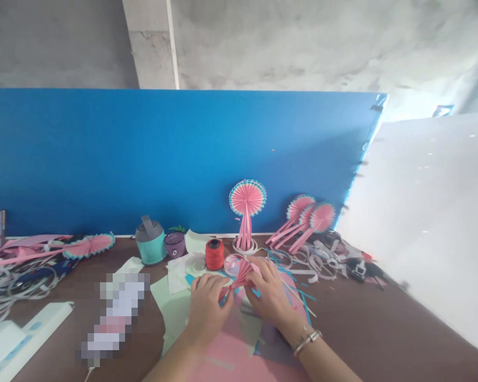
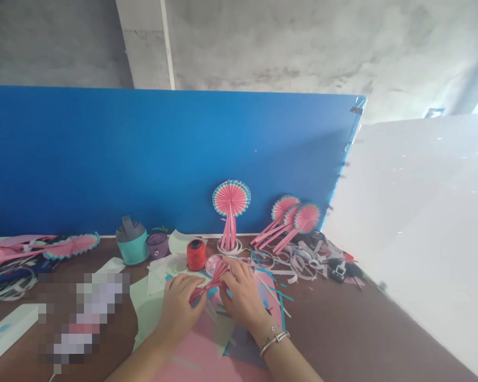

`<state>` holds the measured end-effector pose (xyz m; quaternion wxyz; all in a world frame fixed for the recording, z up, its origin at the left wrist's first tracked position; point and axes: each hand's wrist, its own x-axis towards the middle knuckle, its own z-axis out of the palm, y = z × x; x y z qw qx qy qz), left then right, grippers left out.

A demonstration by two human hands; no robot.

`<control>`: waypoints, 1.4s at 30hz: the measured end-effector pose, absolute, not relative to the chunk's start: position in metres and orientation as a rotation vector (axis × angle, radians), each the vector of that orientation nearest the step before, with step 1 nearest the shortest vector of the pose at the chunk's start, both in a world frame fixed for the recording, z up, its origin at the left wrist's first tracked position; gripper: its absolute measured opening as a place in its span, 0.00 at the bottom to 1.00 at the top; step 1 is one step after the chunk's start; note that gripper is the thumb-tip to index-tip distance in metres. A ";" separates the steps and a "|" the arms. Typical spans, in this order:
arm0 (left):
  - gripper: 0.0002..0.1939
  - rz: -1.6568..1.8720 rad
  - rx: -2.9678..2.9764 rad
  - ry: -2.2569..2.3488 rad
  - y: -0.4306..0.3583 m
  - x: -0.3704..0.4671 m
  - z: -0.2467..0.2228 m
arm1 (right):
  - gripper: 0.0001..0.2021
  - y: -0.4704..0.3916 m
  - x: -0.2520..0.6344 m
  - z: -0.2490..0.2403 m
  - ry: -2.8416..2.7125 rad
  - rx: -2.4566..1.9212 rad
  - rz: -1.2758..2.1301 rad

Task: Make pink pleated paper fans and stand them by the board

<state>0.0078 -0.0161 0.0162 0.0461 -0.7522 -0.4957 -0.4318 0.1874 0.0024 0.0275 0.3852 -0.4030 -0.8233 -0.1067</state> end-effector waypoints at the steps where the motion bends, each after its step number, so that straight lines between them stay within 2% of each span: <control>1: 0.07 -1.323 -2.315 -1.500 -0.016 0.008 0.016 | 0.06 0.003 0.188 0.027 -2.089 -1.024 -0.280; 18: 0.16 -1.216 -2.682 -1.554 -0.017 0.005 0.015 | 0.05 0.007 0.193 0.028 -2.000 -1.030 -0.268; 23: 0.16 -1.492 -2.767 -1.725 -0.009 0.004 0.002 | 0.07 0.010 0.197 0.025 -2.020 -1.064 -0.206; 29: 0.21 -2.096 -2.809 -1.953 -0.006 0.008 -0.002 | 0.06 0.010 0.199 0.026 -2.018 -1.070 -0.163; 33: 0.21 -2.394 -2.684 -1.978 -0.008 0.010 0.007 | 0.06 0.007 0.196 0.032 -1.985 -1.105 -0.086; 38: 0.22 -2.561 -2.530 -2.023 -0.007 0.010 0.012 | 0.06 0.007 0.192 0.032 -1.972 -1.098 -0.022; 42: 0.22 -2.559 -2.525 -2.071 -0.005 0.010 0.009 | 0.05 0.008 0.192 0.031 -1.974 -1.088 -0.010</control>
